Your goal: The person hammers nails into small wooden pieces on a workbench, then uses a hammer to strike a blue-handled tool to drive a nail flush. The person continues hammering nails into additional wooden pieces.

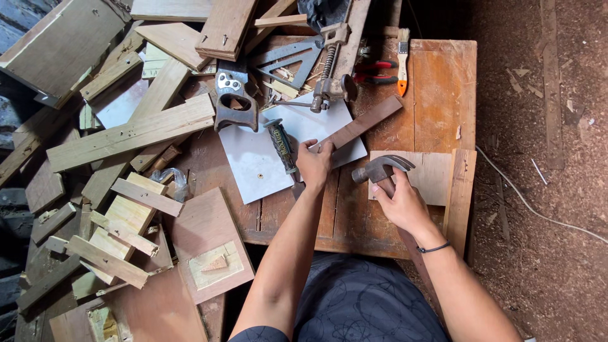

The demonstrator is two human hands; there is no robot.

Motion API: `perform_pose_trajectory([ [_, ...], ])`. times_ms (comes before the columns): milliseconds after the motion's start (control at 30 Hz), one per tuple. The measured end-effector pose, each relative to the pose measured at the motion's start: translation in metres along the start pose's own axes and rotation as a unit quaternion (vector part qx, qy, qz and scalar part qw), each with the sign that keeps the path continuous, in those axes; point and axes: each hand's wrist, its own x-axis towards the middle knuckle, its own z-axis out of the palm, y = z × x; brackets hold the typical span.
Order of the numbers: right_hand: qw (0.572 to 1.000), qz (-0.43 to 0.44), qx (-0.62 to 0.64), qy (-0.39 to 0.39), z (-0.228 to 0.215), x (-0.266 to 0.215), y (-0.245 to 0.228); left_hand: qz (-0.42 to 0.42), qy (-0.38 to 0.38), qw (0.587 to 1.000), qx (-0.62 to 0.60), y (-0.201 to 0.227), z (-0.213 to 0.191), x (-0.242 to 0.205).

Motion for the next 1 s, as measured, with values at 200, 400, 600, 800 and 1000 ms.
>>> perform_pose_trajectory([
  [200, 1.0, 0.002, -0.008, 0.007, -0.011, -0.005, -0.003, 0.042, 0.009, 0.999, 0.032, 0.012, -0.006, -0.006],
  [400, 0.99, 0.128, 0.036, -0.041, -0.029, -0.009, -0.022, 0.268, -0.092, 0.959, -0.002, 0.003, -0.036, -0.019],
  [600, 0.991, 0.087, 0.1, -0.012, -0.039, -0.011, -0.023, 0.36, -0.174, 0.913, 0.082, -0.007, -0.067, -0.022],
  [800, 0.982, 0.117, 0.141, -0.045, -0.033, -0.009, -0.02, 0.326, -0.268, 0.907, -0.002, -0.013, -0.072, -0.021],
  [1000, 0.974, 0.103, 0.185, -0.075, -0.028, -0.011, -0.029, 0.155, -0.23, 0.96, -0.046, -0.021, -0.063, -0.029],
])
